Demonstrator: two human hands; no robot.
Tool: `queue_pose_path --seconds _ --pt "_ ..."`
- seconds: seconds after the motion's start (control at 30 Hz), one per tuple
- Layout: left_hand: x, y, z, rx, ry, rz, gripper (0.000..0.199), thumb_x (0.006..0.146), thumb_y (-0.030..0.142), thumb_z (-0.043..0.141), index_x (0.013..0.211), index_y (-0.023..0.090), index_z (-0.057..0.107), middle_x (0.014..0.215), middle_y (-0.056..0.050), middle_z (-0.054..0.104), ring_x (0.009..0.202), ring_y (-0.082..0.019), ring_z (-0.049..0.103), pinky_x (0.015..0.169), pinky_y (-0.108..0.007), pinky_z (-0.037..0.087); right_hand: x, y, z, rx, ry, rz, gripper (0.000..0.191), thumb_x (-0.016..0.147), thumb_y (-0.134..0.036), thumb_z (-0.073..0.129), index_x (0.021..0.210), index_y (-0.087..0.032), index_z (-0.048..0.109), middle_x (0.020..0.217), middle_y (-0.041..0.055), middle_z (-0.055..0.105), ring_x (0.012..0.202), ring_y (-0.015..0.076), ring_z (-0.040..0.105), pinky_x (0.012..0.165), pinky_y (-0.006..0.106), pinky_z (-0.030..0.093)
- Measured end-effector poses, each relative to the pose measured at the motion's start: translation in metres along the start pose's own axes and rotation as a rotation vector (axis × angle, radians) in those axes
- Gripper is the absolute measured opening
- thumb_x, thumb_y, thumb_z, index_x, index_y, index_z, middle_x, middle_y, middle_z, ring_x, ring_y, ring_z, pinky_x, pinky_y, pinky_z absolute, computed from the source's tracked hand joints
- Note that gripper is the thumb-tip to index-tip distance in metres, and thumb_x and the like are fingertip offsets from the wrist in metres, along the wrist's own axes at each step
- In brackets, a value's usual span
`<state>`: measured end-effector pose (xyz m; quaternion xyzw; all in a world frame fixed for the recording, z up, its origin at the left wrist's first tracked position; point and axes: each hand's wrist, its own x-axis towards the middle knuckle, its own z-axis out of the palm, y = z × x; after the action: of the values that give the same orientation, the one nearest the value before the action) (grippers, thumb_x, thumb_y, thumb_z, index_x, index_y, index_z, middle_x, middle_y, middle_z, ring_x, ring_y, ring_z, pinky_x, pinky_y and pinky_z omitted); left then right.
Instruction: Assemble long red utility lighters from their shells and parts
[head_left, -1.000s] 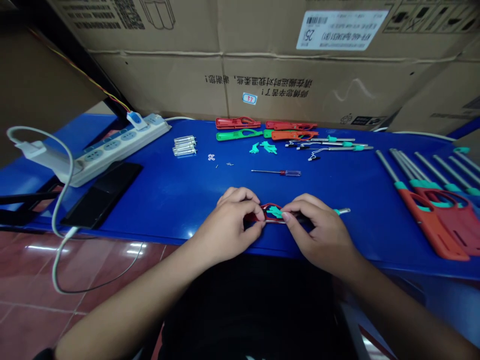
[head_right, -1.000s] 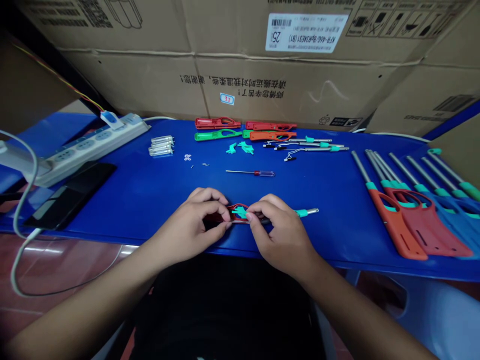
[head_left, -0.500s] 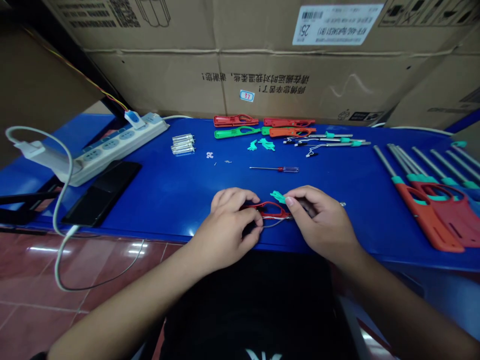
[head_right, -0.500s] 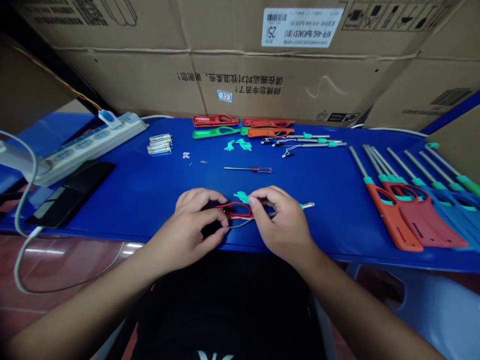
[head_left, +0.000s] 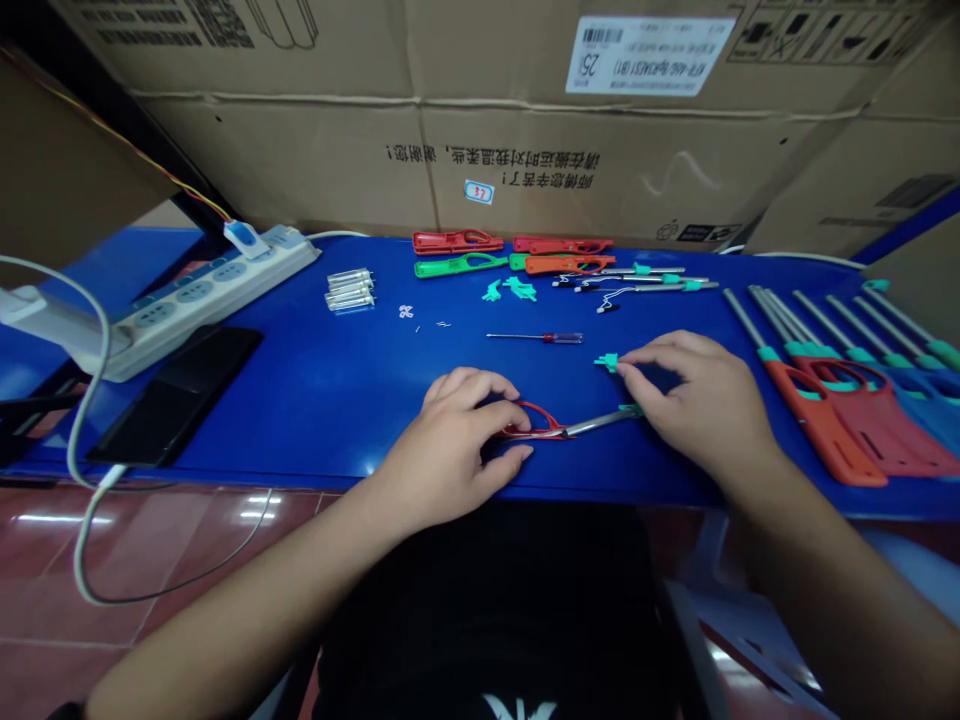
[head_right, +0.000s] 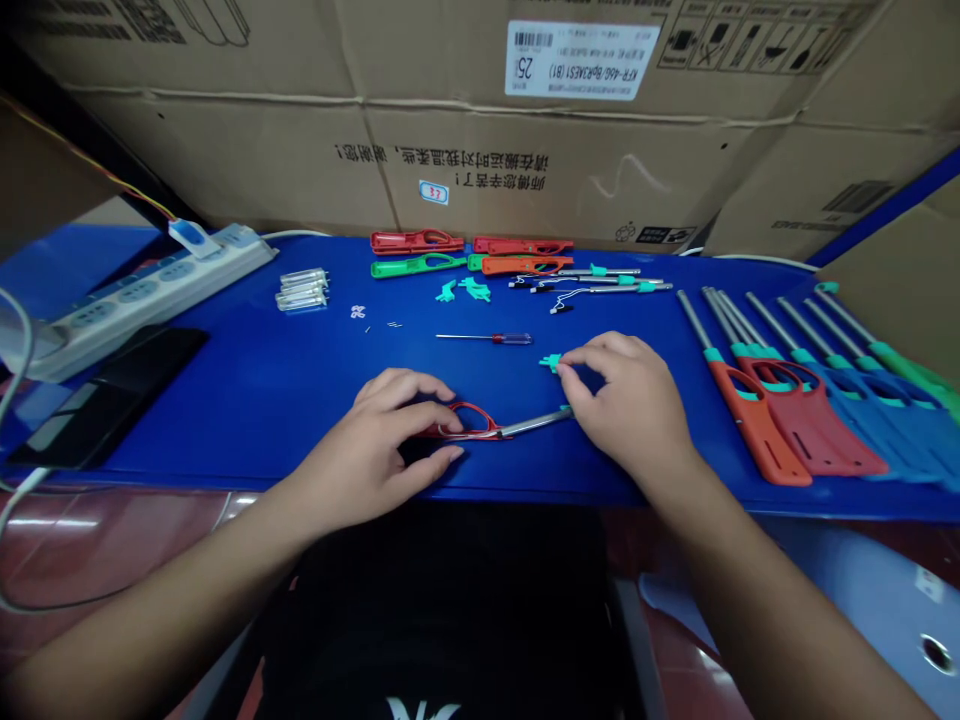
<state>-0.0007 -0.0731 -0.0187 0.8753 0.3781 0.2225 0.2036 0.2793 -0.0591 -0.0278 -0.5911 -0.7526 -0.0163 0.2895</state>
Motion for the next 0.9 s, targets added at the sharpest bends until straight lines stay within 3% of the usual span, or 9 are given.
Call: queue_pose_path --seconds 0.13,0.3,0.43,0.6,0.9 --pt "0.007 0.009 0.011 0.028 0.008 0.034 0.016 0.092 0.030 0.064 0.105 0.024 0.072 0.115 -0.006 0.065 0.108 -0.025 0.056 0.095 -0.043 0.043 -0.002 0.004 0.000 -0.031 -0.089 -0.079 0.018 0.091 -0.031 0.063 0.099 -0.020 0.075 0.097 0.0092 0.071 0.090 0.0272 0.063 0.086 0.047 0.048" --pt "0.012 0.006 0.024 -0.042 0.043 0.069 0.014 0.093 0.024 0.064 0.103 0.022 0.074 0.105 -0.004 0.068 0.100 -0.021 0.058 0.091 -0.038 0.047 -0.010 -0.007 -0.010 0.107 -0.300 -0.379 0.023 0.095 -0.032 0.061 0.113 -0.023 0.072 0.112 0.0088 0.068 0.103 0.0246 0.060 0.091 0.043 0.045" --pt "0.017 0.001 0.029 -0.085 0.065 0.074 0.012 0.091 0.022 0.067 0.101 0.021 0.075 0.098 -0.003 0.071 0.094 -0.019 0.060 0.089 -0.035 0.047 -0.013 -0.009 -0.007 0.116 -0.406 -0.365 0.020 0.099 -0.029 0.053 0.105 -0.021 0.071 0.104 0.0074 0.069 0.098 0.0226 0.060 0.089 0.040 0.045" --pt "0.022 0.001 0.028 -0.150 0.109 0.085 0.005 0.089 0.021 0.071 0.091 0.020 0.076 0.090 -0.001 0.074 0.082 -0.015 0.062 0.084 -0.032 0.047 -0.014 -0.016 -0.002 0.060 -0.409 -0.408 0.026 0.102 -0.024 0.044 0.099 -0.016 0.068 0.101 0.0093 0.069 0.093 0.0231 0.059 0.085 0.039 0.045" --pt "0.021 0.000 0.027 -0.155 0.086 0.062 0.008 0.090 0.021 0.068 0.089 0.020 0.076 0.090 -0.001 0.075 0.085 -0.017 0.063 0.085 -0.034 0.048 -0.016 -0.023 -0.002 -0.021 -0.396 -0.420 0.026 0.102 -0.025 0.044 0.099 -0.016 0.069 0.092 0.0069 0.068 0.085 0.0230 0.063 0.077 0.036 0.046"
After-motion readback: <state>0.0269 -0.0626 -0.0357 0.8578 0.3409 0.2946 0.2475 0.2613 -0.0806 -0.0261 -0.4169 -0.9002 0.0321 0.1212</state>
